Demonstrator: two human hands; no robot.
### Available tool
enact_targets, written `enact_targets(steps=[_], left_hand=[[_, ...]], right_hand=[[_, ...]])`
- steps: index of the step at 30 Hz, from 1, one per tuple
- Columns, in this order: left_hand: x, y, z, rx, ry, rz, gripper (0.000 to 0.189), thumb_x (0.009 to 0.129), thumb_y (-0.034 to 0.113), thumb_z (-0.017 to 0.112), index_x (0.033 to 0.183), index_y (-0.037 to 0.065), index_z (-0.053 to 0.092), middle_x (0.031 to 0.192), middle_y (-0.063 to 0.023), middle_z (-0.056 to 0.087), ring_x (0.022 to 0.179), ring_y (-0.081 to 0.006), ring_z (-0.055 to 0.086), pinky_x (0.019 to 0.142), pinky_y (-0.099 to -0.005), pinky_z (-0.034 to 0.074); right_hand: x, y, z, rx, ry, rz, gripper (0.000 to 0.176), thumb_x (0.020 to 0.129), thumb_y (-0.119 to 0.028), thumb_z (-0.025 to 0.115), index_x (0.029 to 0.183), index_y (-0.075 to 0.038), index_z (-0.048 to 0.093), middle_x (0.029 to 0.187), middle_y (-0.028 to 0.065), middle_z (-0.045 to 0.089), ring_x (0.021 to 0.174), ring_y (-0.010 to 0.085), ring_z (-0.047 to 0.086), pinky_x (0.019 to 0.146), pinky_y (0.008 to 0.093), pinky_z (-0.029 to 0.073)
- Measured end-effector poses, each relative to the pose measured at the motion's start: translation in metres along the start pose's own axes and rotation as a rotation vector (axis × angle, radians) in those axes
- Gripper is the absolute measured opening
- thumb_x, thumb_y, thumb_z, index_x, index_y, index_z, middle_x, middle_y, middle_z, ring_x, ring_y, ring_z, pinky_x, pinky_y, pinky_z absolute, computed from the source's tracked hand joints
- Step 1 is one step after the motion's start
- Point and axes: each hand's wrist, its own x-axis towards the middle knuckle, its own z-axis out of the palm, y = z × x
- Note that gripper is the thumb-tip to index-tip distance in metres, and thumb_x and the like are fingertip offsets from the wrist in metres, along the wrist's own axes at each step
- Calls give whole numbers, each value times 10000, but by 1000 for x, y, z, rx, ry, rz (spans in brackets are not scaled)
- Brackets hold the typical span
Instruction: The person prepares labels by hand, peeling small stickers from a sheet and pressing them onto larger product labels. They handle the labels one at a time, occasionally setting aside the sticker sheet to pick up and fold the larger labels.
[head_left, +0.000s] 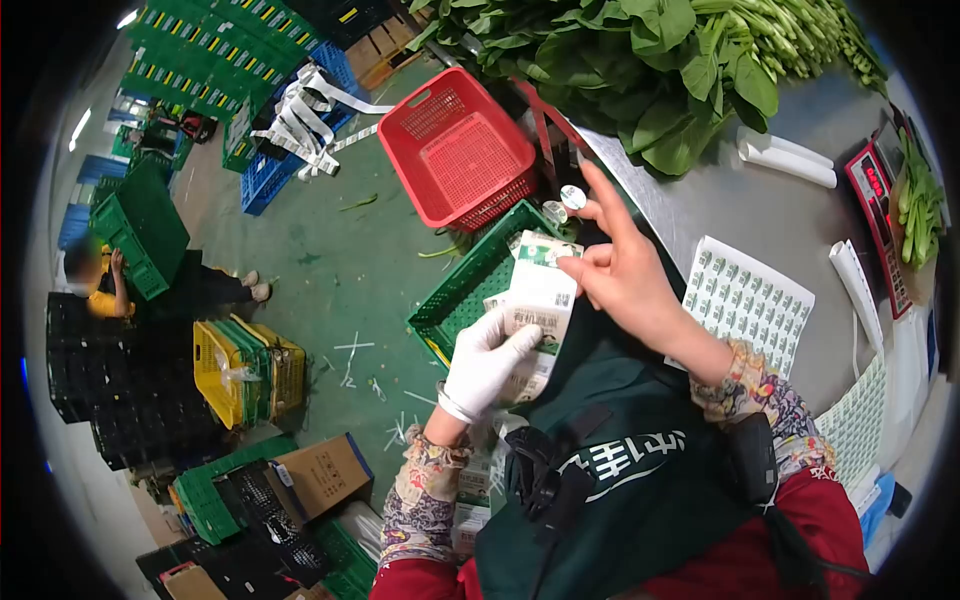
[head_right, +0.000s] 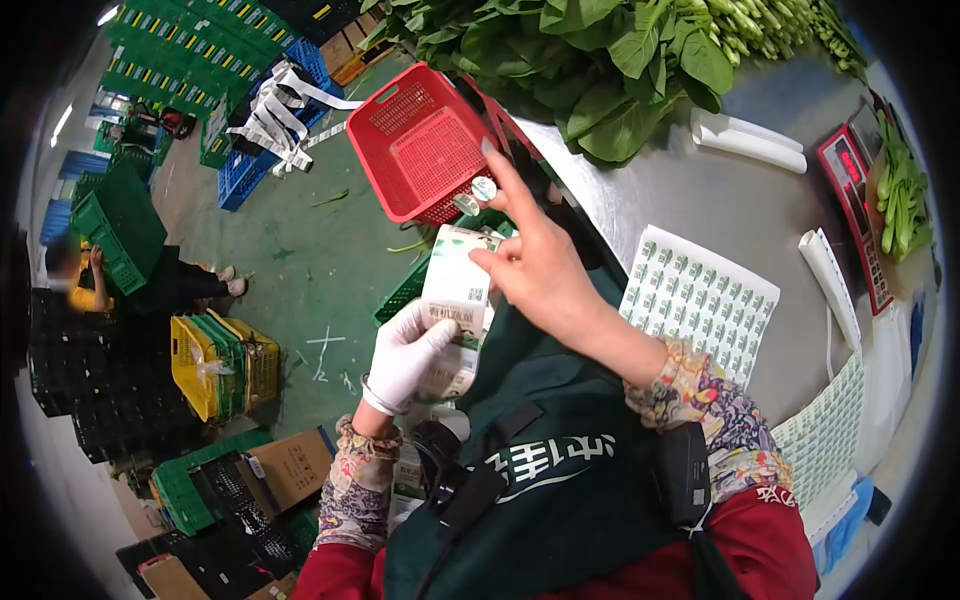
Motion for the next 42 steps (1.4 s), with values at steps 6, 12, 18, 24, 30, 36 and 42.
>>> enact_targets(steps=[6,12,18,24,30,36,42], left_hand=[[2,-1,8,-170,218,-56,219,904,157,550,1005,-22,627,880,-26,636,736,-58,562,642,-210,459],[9,-12,11,-69,282,42,231,911,171,546,994,-27,631,827,-7,616,726,-46,513,648,-198,421],[7,-7,17,-85,349,82,224,916,156,546,1006,-32,627,844,-12,627,731,-47,525,651,-205,436],[4,-1,31,-20,496,282,189,905,120,559,971,-39,637,849,-21,644,720,-43,540,619,-197,447],[-2,-12,30,-11,469,198,170,891,124,586,931,-31,643,754,11,608,626,-31,499,535,-184,402],[6,-3,25,-306,340,220,230,916,151,544,1017,-45,608,924,-52,644,792,-91,587,706,-229,478],[6,12,8,-351,165,66,296,932,208,513,1135,-7,533,1003,-73,620,841,-120,608,726,-251,497]], right_hand=[[-19,5,8,-35,-296,88,729,858,-15,528,1440,-125,103,643,66,549,531,133,574,553,275,463],[-27,22,19,-182,-381,-38,701,864,-22,525,1425,-66,107,632,89,535,520,182,560,544,313,453],[-29,16,22,-74,-345,76,678,868,-25,504,1423,-59,117,629,80,545,526,154,582,514,298,462],[-35,17,29,-14,-278,178,682,872,-36,508,1426,-69,111,651,80,572,519,143,603,431,271,456],[-29,18,21,-373,-309,74,704,871,-121,551,1407,-16,107,621,182,579,550,330,608,491,402,478],[-18,13,11,-407,-409,-66,742,869,-185,567,1399,19,90,589,197,554,581,366,581,563,448,412],[-12,6,3,-206,-505,10,737,864,-116,571,1430,-42,105,549,47,464,454,106,437,482,280,371]])
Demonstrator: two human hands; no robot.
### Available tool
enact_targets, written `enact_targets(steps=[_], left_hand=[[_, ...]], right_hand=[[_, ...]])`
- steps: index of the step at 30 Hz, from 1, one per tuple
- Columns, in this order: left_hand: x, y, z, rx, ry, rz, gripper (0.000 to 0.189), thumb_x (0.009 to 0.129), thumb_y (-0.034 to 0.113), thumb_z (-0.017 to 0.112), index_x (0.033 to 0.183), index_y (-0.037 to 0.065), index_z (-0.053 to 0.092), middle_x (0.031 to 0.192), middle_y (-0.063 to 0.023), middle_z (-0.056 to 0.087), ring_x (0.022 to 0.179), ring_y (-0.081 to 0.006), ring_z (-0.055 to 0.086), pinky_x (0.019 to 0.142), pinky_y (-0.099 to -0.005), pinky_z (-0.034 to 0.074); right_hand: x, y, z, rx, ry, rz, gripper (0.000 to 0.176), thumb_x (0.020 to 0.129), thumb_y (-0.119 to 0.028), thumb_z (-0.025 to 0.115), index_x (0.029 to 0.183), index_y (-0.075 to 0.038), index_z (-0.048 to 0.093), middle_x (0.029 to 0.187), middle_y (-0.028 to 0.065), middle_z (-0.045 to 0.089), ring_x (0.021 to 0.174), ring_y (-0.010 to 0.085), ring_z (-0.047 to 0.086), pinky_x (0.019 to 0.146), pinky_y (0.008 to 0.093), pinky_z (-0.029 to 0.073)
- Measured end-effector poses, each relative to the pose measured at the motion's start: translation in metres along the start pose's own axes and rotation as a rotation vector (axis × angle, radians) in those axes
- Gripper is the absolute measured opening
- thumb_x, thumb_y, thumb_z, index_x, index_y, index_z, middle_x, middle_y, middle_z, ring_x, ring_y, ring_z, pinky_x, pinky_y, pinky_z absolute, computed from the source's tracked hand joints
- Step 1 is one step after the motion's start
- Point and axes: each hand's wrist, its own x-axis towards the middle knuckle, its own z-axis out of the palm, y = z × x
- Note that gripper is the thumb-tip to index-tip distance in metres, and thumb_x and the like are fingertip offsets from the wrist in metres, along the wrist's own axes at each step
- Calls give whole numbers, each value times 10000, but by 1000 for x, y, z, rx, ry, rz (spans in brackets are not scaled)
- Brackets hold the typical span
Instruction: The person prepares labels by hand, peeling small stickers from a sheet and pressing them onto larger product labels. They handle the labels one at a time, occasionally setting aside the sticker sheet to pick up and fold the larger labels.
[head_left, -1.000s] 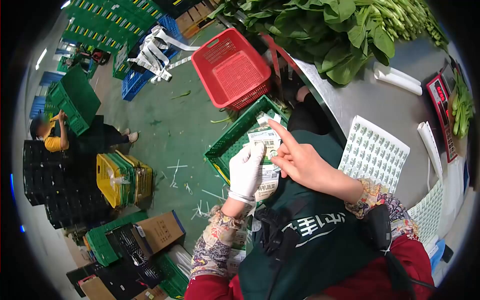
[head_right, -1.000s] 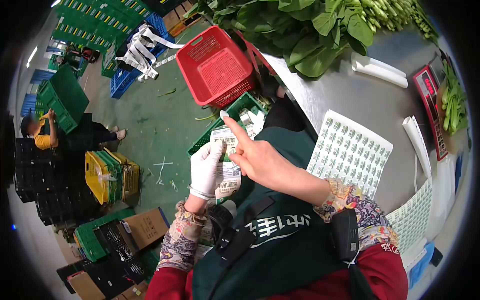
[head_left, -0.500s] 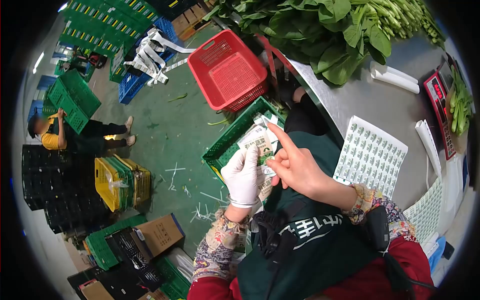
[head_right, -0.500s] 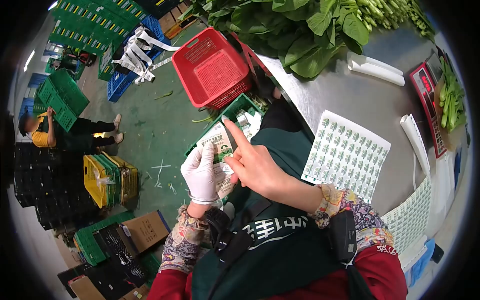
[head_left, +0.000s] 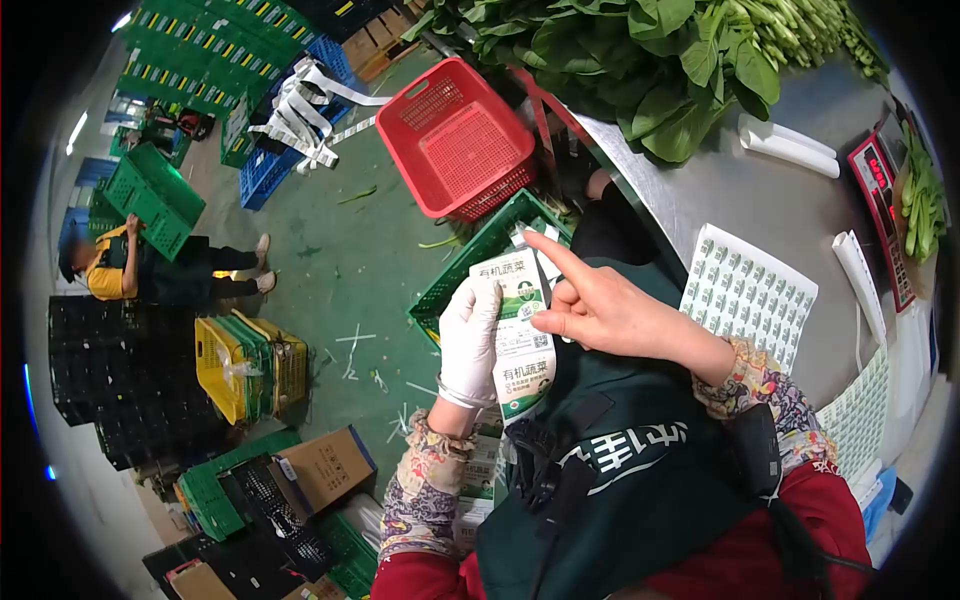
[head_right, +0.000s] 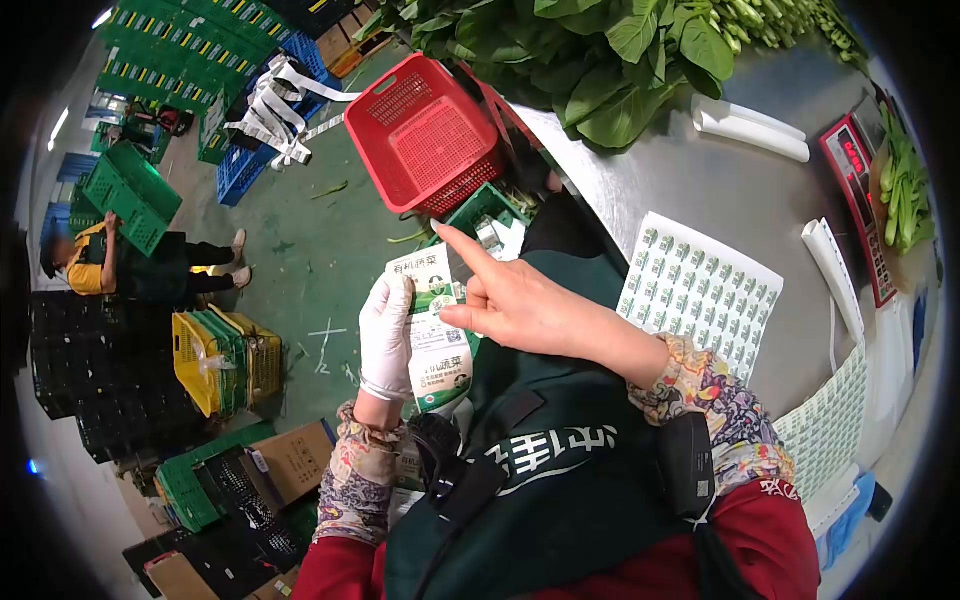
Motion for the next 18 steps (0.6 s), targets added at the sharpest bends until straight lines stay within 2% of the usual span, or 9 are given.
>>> enact_targets(steps=[2,5,6,7,9,10,13,18], left_hand=[[0,-2,-2,-7,-28,-20,329,929,219,519,1169,-6,507,1049,-78,603,893,-127,598,766,-263,491],[-10,3,1,-95,-89,-98,386,925,242,526,1216,-5,468,1112,-84,570,980,-133,565,842,-285,462],[-18,10,-9,70,-143,-177,441,915,241,545,1260,-4,420,1197,-92,523,1049,-126,520,898,-298,428],[-24,12,-10,224,-180,-139,387,906,212,564,1210,-13,486,1133,-78,570,953,-104,558,837,-266,458],[-36,19,-13,465,-134,-340,301,897,187,580,1118,-18,572,1007,-52,626,834,-76,582,748,-233,483],[-38,9,-13,346,-16,-286,229,901,176,574,1022,-10,631,869,-15,646,722,-49,573,649,-206,478],[-28,0,-26,249,83,-201,224,912,185,559,1008,-3,633,853,-8,638,706,-37,552,615,-204,460],[-23,-5,-16,331,107,-119,263,930,213,529,984,-22,633,803,1,629,672,-26,518,594,-194,440]], right_hand=[[1,2,3,66,-16,-12,732,867,-90,554,1435,-57,95,560,29,464,469,91,450,483,263,381],[1,4,7,87,122,-58,738,843,-84,535,1431,-53,90,553,86,488,472,167,478,530,304,408],[2,0,4,110,163,-39,739,838,-59,524,1435,-69,88,561,78,500,476,151,481,532,293,414],[3,2,1,117,204,-10,737,843,-66,527,1434,-66,86,568,70,513,486,145,499,537,293,429],[6,3,-3,107,241,34,733,848,-72,530,1433,-66,88,596,69,539,499,137,517,550,287,450],[8,5,-2,138,216,58,735,850,-65,534,1433,-67,86,631,74,562,510,133,533,558,284,465],[3,0,11,189,145,77,739,848,-56,539,1433,-70,89,665,82,579,524,134,550,557,282,467],[1,-1,25,234,92,135,729,845,-26,536,1432,-73,106,677,81,588,530,136,558,515,302,461]])
